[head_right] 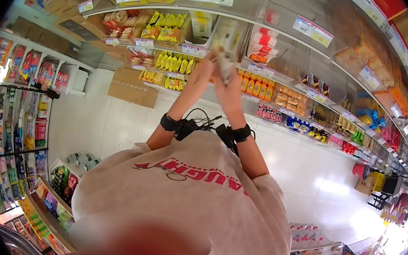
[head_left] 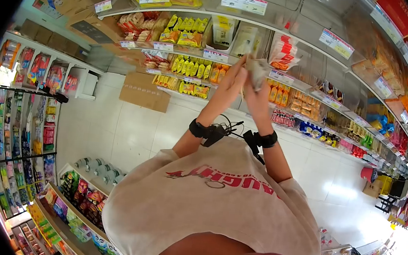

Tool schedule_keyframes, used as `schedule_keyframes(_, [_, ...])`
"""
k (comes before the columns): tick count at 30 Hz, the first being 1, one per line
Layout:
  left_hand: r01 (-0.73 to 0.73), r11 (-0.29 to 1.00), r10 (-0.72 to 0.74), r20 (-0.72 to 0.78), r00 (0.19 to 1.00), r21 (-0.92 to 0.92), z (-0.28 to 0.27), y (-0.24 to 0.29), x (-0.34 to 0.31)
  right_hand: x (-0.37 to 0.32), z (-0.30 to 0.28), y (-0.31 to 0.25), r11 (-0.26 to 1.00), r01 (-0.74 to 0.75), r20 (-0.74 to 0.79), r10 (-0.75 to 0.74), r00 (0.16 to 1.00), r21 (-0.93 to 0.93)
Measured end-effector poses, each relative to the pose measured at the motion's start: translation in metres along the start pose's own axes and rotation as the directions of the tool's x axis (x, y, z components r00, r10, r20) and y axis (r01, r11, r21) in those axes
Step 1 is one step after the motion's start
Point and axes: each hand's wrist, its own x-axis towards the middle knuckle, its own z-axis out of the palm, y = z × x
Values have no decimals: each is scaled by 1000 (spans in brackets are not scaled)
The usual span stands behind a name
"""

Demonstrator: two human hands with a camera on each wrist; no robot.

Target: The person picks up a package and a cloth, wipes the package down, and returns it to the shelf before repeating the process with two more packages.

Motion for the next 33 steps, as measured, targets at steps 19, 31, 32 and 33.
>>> schedule_keyframes(19, [23, 716, -249, -225, 942, -698, -142, -11, 26, 11, 122, 21, 978, -108, 336, 163, 928, -177])
schedule_keyframes(31, [377, 543, -334, 219, 917, -750, -119, -42, 50, 38, 76, 10, 884, -104, -132, 49, 990, -456])
schedule_keyframes(32, [430, 531, -337, 283, 898, -731, -116, -44, 54, 40, 76, 3, 897, -92, -150, 29, 988, -432])
schedule_keyframes(33, [481, 519, -342, 344, 875, -707, -114, -47, 57, 43, 78, 5, 806, 102, -19, -139, 990, -583])
